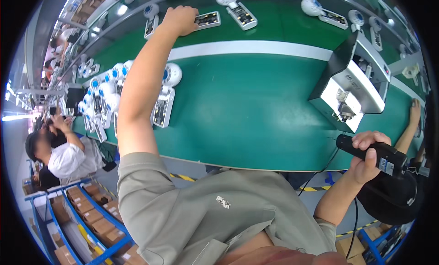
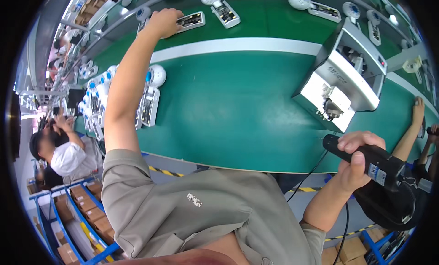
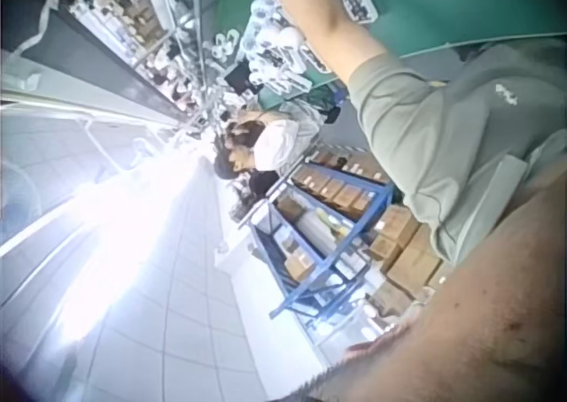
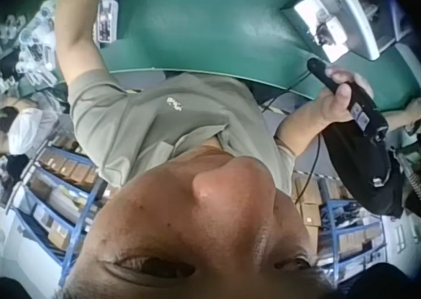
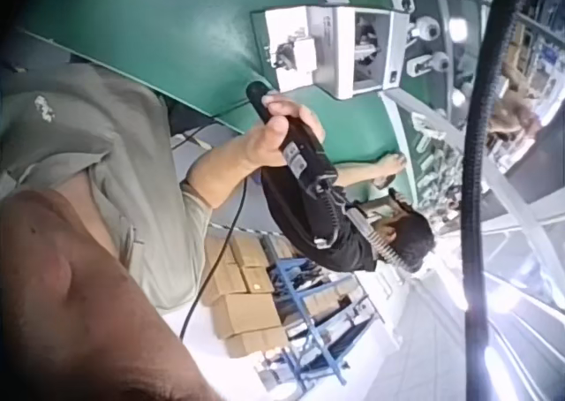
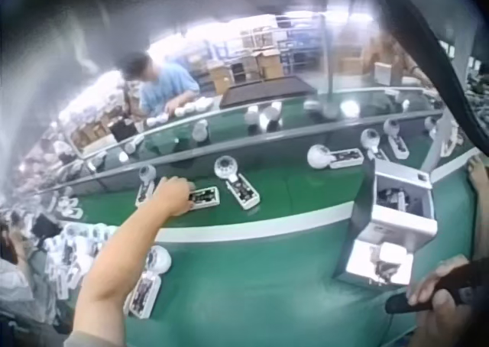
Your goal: Assembling electronic components onto a printed circuit board at a production line station.
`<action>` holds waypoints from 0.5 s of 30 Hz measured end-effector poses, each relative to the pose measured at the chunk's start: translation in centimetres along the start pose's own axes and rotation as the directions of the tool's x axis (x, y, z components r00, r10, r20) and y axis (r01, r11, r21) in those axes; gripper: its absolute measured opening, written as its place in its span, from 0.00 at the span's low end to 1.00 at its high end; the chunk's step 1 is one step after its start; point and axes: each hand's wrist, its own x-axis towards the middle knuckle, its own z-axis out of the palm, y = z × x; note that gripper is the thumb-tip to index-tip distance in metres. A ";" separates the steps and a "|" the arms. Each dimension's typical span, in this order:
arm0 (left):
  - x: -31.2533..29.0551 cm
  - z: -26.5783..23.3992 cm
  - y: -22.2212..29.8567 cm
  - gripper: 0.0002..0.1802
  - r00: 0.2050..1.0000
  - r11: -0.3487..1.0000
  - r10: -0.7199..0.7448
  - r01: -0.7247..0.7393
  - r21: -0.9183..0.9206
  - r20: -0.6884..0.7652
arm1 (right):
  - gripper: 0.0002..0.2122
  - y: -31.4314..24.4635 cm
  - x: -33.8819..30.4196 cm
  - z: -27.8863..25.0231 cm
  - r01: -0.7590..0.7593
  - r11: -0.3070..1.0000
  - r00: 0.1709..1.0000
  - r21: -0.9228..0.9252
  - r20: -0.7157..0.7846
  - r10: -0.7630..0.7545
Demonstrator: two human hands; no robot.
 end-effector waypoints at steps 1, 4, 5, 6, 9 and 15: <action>1.1 0.1 0.6 0.21 0.991 1.000 0.019 -0.021 -0.015 -0.132 | 0.15 0.0 0.3 0.2 0.003 1.000 1.000 0.002 -0.009 -0.003; 3.0 0.3 3.3 0.22 0.869 0.994 0.051 -0.091 -0.059 -0.492 | 0.14 -0.1 0.3 0.6 -0.006 1.000 1.000 0.002 -0.029 0.006; 3.7 -0.2 4.4 0.22 0.838 0.988 0.115 -0.151 -0.025 -0.534 | 0.15 -0.2 0.3 0.7 -0.015 1.000 0.999 -0.006 -0.038 0.014; 4.2 -0.6 5.5 0.21 0.799 0.978 0.177 -0.208 0.013 -0.575 | 0.15 -0.2 0.3 0.9 -0.021 1.000 0.999 -0.014 -0.047 0.021; 5.7 0.1 6.9 0.17 0.741 0.943 0.319 -0.312 0.117 -0.592 | 0.14 -0.2 0.3 1.8 -0.008 1.000 0.997 -0.021 -0.076 0.007; 4.6 0.0 6.4 0.09 0.838 0.941 0.336 -0.317 0.117 -0.430 | 0.14 0.0 -0.2 1.7 0.012 1.000 0.992 -0.018 -0.125 -0.014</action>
